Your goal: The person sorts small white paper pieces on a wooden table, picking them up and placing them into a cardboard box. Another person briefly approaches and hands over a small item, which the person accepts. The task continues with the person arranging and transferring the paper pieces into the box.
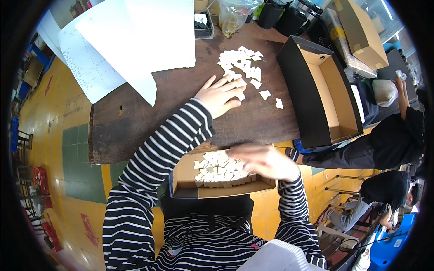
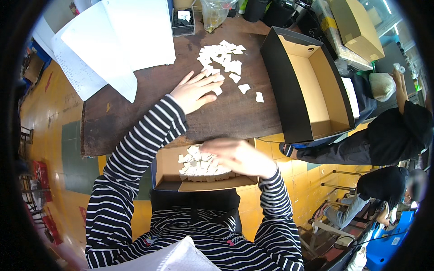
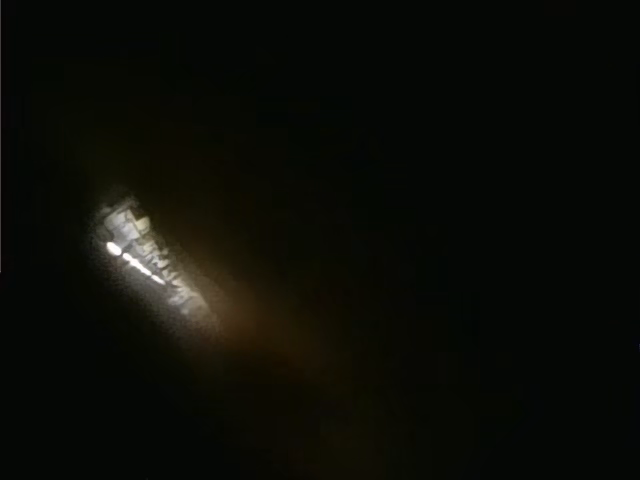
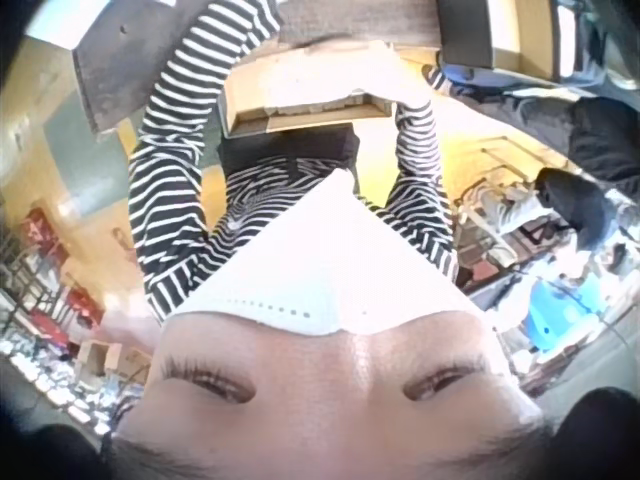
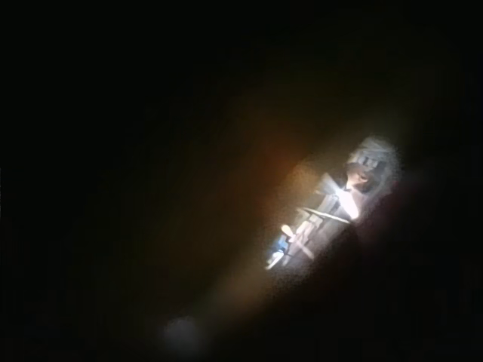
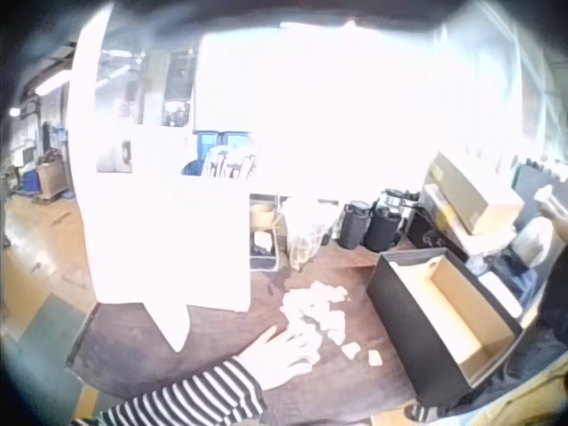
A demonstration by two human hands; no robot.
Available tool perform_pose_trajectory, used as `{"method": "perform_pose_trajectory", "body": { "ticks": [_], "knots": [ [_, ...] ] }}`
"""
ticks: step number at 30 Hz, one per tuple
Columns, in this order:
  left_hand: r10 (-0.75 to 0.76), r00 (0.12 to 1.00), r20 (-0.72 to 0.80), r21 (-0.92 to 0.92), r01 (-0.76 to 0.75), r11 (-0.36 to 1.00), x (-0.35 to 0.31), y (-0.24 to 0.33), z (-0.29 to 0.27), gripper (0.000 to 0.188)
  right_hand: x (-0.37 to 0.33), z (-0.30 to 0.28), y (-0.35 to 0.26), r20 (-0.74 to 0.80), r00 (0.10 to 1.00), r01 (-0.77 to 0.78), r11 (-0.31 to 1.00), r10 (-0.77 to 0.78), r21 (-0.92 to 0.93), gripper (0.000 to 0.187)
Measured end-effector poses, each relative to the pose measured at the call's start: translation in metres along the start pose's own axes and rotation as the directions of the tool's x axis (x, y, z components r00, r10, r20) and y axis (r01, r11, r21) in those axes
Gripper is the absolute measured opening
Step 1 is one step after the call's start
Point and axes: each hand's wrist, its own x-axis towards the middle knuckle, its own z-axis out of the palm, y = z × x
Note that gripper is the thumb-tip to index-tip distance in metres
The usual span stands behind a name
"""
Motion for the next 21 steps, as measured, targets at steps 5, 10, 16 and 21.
{"method": "perform_pose_trajectory", "body": {
  "ticks": [5,10,16,21],
  "knots": [
    [0.126,0.988,-0.084,0.052,-0.122,0.991,-0.053,0.014,-0.006,0.056,0.035,-0.039,0.013,-0.479,0.878,-0.077,0.98,-0.021,-0.185,0.029],
    [-0.011,0.989,-0.144,-0.369,-0.043,0.928,-0.084,0.01,-0.016,0.04,0.062,-0.026,0.033,-0.402,0.913,-0.107,0.906,-0.074,-0.409,0.041],
    [-0.18,0.922,-0.341,-0.59,-0.061,0.805,-0.082,0.004,-0.015,0.045,0.044,0.0,0.024,-0.284,0.953,-0.113,0.746,-0.104,-0.656,0.047],
    [-0.184,0.925,-0.332,-0.512,-0.013,0.859,-0.085,0.005,-0.015,0.046,0.027,0.01,0.007,-0.257,0.966,-0.141,0.759,-0.035,-0.635,0.049]
  ]
}}
